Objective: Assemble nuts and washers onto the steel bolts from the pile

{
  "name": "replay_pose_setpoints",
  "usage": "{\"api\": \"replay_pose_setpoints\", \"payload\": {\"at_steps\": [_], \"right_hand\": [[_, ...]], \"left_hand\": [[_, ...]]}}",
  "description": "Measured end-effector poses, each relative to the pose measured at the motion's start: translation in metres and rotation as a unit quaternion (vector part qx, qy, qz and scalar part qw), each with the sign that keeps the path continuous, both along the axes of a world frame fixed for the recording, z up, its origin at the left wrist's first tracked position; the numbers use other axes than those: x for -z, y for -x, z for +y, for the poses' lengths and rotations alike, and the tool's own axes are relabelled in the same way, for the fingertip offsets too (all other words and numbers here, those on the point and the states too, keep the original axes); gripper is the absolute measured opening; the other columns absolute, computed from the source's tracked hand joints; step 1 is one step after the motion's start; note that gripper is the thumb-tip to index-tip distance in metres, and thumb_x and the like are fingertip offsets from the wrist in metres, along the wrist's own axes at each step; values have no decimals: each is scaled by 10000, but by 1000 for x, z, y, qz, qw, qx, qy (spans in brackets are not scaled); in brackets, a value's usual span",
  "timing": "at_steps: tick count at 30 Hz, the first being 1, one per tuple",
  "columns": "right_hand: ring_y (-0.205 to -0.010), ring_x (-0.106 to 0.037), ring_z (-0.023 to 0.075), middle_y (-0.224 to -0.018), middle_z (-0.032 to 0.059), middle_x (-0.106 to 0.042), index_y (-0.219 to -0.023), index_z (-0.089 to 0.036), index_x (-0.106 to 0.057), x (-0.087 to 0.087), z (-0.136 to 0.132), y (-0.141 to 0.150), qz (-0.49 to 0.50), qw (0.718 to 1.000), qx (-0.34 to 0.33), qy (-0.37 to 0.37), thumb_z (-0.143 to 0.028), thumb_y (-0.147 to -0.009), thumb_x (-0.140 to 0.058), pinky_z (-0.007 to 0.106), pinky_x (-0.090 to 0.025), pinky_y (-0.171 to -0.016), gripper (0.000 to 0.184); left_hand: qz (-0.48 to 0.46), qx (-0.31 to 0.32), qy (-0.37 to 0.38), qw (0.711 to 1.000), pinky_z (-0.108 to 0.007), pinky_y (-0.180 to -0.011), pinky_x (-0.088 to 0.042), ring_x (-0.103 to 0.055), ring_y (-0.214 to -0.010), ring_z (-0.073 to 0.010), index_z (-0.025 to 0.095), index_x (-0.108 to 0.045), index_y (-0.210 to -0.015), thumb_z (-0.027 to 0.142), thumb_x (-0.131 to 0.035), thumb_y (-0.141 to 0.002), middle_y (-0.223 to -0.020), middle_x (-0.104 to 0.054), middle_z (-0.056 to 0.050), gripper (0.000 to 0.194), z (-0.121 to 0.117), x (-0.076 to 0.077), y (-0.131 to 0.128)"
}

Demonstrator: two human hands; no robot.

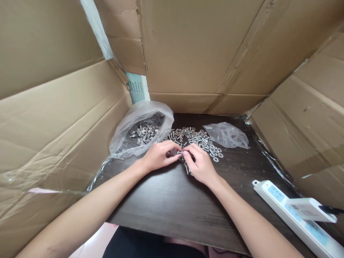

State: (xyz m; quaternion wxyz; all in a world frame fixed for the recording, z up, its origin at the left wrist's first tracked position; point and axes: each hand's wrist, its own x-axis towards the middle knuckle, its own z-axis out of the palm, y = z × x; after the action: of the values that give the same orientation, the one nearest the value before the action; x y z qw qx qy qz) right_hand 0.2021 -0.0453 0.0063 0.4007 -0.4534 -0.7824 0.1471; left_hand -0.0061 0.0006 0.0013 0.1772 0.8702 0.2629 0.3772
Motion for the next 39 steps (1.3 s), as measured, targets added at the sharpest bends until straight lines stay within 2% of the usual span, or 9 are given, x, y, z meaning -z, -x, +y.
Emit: {"api": "replay_pose_setpoints", "payload": {"at_steps": [7, 39], "right_hand": [[-848, -634, 225, -968, 73, -637, -1017, -216, -639, 0, -1, 2, 20, 1000, -10, -12, -206, -1020, -502, 364, -518, -757, 137], [-774, -613, 201, -913, 51, -609, -977, -209, -621, 2, 0, 2, 27, 999, -21, -27, -170, -972, -556, 327, -507, -703, 76]], "left_hand": [[1, -3, -1, 1000, -222, -635, -516, -653, -676, -110, 179, -710, -1054, 310, -665, -982, -919, -731, -28, 155, 0, -1, 1], [5, 6, -16, 1000, -216, -643, -496, -650, -696, -112, 168, -704, -1058, 302, -675, -984, -907, -717, -26, 155, 0, -1, 1]]}}
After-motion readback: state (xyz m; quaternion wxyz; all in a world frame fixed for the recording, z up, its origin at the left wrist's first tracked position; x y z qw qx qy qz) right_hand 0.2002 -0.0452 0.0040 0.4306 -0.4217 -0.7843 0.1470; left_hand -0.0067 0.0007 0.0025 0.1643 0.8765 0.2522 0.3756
